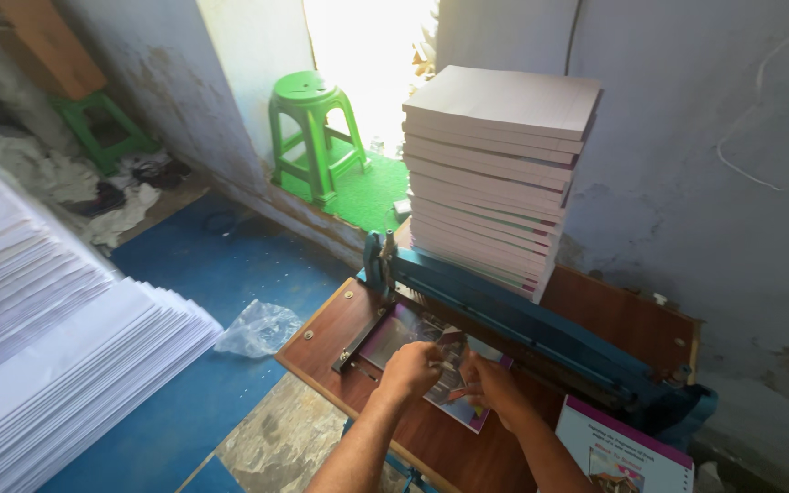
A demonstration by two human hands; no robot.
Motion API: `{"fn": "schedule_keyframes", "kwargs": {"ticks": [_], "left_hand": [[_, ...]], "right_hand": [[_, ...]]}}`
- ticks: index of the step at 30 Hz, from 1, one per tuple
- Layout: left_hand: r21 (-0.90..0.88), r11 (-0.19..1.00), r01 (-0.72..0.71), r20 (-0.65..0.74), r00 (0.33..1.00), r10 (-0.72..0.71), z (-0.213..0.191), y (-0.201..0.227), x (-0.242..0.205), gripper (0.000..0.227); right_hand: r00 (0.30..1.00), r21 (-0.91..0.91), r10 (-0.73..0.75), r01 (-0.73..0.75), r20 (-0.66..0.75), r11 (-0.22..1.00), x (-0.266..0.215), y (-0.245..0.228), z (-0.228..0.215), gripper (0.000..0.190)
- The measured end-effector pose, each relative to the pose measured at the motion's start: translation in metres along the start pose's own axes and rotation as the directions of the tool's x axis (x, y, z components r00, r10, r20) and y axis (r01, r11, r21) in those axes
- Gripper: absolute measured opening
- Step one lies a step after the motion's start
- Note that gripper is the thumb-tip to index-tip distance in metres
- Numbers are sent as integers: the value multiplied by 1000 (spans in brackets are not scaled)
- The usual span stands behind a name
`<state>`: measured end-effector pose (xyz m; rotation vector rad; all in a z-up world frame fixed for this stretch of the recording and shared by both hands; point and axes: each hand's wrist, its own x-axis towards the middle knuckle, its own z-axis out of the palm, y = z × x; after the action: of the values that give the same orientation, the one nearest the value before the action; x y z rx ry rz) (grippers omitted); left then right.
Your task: The person places lined paper sheets into a binding machine, aligns them, and operates the machine to bind the sheets. The person then removes the bound notebook and stacks it with others. The person also manually turns a pulley wheel on the machine.
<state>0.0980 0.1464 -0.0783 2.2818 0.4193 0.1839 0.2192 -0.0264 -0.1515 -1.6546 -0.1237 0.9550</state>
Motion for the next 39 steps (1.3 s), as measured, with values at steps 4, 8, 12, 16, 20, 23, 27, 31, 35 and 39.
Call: {"fn": "schedule_keyframes", "kwargs": {"ticks": [4, 8, 12, 16, 20, 23, 27, 31, 35, 39], "left_hand": [[323, 945, -47, 115, 993, 10, -2, -17, 12, 14], [247, 966, -78, 264, 965, 10, 0, -30, 12, 20], [273, 895, -353, 622, 775, 116, 6, -32, 13, 23], [218, 898, -383, 485, 841, 241, 4, -48, 13, 22], [290, 809, -512, 419, 827, 374, 6, -66, 31, 27], [311, 742, -594, 476, 773, 419, 7, -81, 41, 37], [301, 725, -620, 508, 747, 429, 11, -87, 47, 38], [299, 690, -660, 546, 711, 444, 4, -82, 49, 39], [287, 715, -638, 638, 684, 354, -8, -73, 52, 52], [280, 709, -648, 628, 682, 375, -6, -74, 57, 51]], "right_hand": [[961, -63, 119, -139, -248, 988, 3, 20, -7, 44], [932, -169, 108, -175, -345, 970, -17, 17, 4, 41], [894, -417, 63, -268, -443, 868, -30, 4, 17, 39], [846, -498, 64, -371, -529, 784, -24, 9, 27, 32], [807, -476, 25, -373, -590, 797, -7, 23, 29, 38], [784, -389, 118, -426, -610, 817, 5, 33, 25, 44], [738, -140, 230, -402, -634, 905, 15, 44, 20, 43], [742, 175, 316, -264, -592, 949, 21, 51, 16, 40], [757, 291, 298, -149, -581, 945, 20, 55, 13, 42], [729, 151, 250, -200, -637, 968, 16, 54, 13, 38]]}}
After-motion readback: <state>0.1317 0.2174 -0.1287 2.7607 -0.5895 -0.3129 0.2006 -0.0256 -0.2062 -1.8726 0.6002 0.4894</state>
